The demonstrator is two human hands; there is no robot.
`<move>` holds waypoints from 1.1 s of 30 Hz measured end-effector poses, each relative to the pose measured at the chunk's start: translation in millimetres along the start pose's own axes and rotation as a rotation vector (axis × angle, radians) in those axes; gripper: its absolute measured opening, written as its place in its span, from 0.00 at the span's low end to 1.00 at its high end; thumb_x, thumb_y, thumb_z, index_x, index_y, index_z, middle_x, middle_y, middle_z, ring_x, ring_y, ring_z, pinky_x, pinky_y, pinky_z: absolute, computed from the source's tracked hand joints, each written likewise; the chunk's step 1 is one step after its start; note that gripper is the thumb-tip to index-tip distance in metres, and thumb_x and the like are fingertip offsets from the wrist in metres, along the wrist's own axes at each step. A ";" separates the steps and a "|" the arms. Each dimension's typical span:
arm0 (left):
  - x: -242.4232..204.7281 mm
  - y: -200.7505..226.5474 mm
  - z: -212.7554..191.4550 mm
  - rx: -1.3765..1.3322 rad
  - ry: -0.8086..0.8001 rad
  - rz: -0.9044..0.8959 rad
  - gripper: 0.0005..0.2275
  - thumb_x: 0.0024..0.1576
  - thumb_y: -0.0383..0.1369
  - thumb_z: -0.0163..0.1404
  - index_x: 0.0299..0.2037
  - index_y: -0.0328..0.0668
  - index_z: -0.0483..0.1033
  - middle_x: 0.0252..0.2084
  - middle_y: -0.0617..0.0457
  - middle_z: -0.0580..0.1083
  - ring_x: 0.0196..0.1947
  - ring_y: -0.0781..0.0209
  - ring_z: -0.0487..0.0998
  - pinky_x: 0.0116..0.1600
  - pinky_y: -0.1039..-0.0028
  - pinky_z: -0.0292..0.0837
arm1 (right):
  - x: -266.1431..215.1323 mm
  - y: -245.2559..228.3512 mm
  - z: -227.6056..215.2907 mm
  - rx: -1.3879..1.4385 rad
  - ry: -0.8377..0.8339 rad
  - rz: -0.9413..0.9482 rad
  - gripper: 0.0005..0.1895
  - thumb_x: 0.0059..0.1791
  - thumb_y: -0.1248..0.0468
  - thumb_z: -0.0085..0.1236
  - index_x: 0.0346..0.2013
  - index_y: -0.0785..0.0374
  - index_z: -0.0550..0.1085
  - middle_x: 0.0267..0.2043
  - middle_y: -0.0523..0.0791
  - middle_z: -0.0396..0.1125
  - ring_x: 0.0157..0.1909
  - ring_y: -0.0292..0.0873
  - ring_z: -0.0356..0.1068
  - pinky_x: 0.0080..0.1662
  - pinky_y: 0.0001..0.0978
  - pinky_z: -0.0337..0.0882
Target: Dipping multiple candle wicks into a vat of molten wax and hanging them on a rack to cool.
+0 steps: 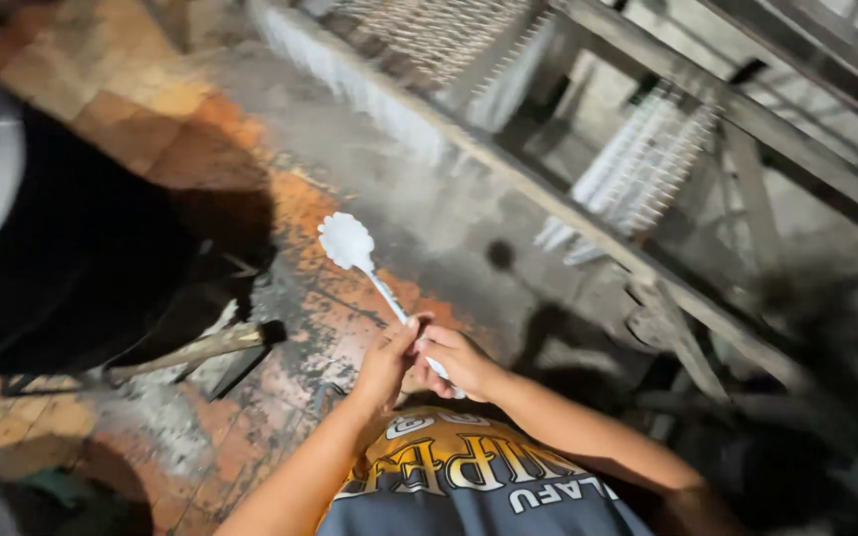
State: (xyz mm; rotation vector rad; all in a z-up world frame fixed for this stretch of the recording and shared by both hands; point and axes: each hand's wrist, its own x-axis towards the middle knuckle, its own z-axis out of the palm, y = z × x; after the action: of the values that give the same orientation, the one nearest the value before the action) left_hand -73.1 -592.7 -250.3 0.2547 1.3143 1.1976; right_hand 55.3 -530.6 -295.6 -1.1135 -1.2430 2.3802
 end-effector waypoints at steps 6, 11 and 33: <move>-24.4 45.8 -111.6 -0.224 0.238 0.208 0.13 0.65 0.36 0.50 0.52 0.35 0.79 0.24 0.50 0.75 0.12 0.65 0.71 0.11 0.81 0.62 | 76.7 -9.0 127.8 -0.036 -0.214 0.023 0.10 0.55 0.63 0.51 0.47 0.66 0.68 0.20 0.61 0.69 0.12 0.48 0.69 0.11 0.37 0.66; -10.6 29.6 -252.5 -0.307 0.382 0.340 0.16 0.67 0.34 0.43 0.62 0.33 0.72 0.26 0.40 0.78 0.21 0.54 0.81 0.28 0.65 0.82 | 114.5 -31.3 192.1 -1.004 -0.579 -0.412 0.14 0.54 0.52 0.59 0.42 0.60 0.80 0.38 0.58 0.74 0.40 0.59 0.74 0.42 0.49 0.73; -73.3 158.9 -426.0 0.413 1.175 0.238 0.18 0.64 0.39 0.44 0.55 0.37 0.80 0.47 0.32 0.80 0.53 0.28 0.77 0.61 0.43 0.69 | 403.1 -122.7 194.6 -1.291 -0.455 -0.409 0.32 0.51 0.50 0.62 0.66 0.57 0.68 0.63 0.56 0.63 0.68 0.62 0.64 0.66 0.51 0.67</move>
State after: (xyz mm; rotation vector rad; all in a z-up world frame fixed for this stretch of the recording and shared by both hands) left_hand -494.7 -776.4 -226.1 -0.0387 2.6221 1.2937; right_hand -376.1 -365.6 -341.1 -0.3547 -2.9596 1.3861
